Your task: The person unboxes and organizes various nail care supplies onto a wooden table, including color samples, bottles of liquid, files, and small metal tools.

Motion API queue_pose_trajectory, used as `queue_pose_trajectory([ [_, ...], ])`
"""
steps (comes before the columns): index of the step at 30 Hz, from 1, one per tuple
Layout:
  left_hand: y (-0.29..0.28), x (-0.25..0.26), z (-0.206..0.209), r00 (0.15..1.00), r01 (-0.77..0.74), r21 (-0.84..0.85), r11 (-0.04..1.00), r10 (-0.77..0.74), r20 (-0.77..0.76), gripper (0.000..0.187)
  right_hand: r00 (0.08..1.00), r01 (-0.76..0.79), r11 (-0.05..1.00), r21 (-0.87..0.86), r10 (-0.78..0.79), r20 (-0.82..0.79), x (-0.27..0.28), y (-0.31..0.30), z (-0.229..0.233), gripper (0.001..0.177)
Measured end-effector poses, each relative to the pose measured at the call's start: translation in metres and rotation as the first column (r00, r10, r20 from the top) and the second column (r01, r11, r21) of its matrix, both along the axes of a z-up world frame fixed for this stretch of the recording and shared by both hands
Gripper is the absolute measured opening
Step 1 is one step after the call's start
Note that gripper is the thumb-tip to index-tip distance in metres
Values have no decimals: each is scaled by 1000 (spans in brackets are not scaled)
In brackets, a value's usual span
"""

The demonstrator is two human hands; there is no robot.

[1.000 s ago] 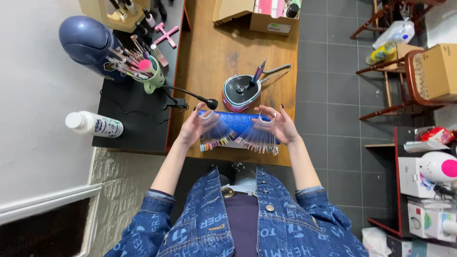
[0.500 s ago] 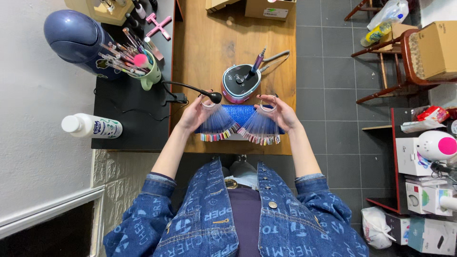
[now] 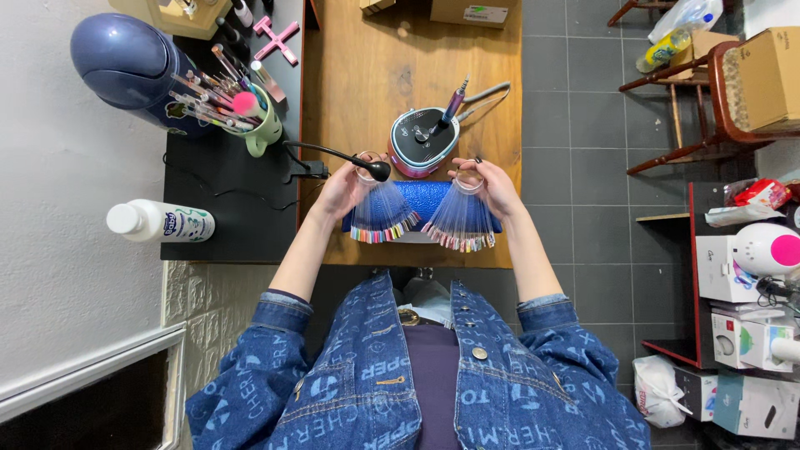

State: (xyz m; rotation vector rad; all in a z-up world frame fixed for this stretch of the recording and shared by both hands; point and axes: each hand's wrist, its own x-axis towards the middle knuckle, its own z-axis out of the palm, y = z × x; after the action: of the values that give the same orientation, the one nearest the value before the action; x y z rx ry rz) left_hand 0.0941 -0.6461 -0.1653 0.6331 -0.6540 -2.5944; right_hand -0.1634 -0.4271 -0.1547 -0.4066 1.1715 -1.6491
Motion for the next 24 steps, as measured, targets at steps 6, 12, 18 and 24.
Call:
queue_pose_trajectory([
  [6, -7, -9, -13, 998, -42, -38, 998, 40, -43, 20, 998, 24, 998, 54, -20, -63, 4, -11, 7, 28],
  [12, -13, -13, -40, 998, -55, -165, 985, 51, -26, 24, 985, 88, 994, 70, -77, -152, 3, -12, -5, 25],
  [18, -17, -12, -52, 988, -78, -268, 960, 111, 108, 26, 963, 177, 982, 65, -159, -220, 6, -5, -8, 17],
  [24, -8, -6, -46, 966, -110, -376, 920, 188, 177, 33, 938, 232, 972, 25, -216, -272, 6, -5, -21, 18],
])
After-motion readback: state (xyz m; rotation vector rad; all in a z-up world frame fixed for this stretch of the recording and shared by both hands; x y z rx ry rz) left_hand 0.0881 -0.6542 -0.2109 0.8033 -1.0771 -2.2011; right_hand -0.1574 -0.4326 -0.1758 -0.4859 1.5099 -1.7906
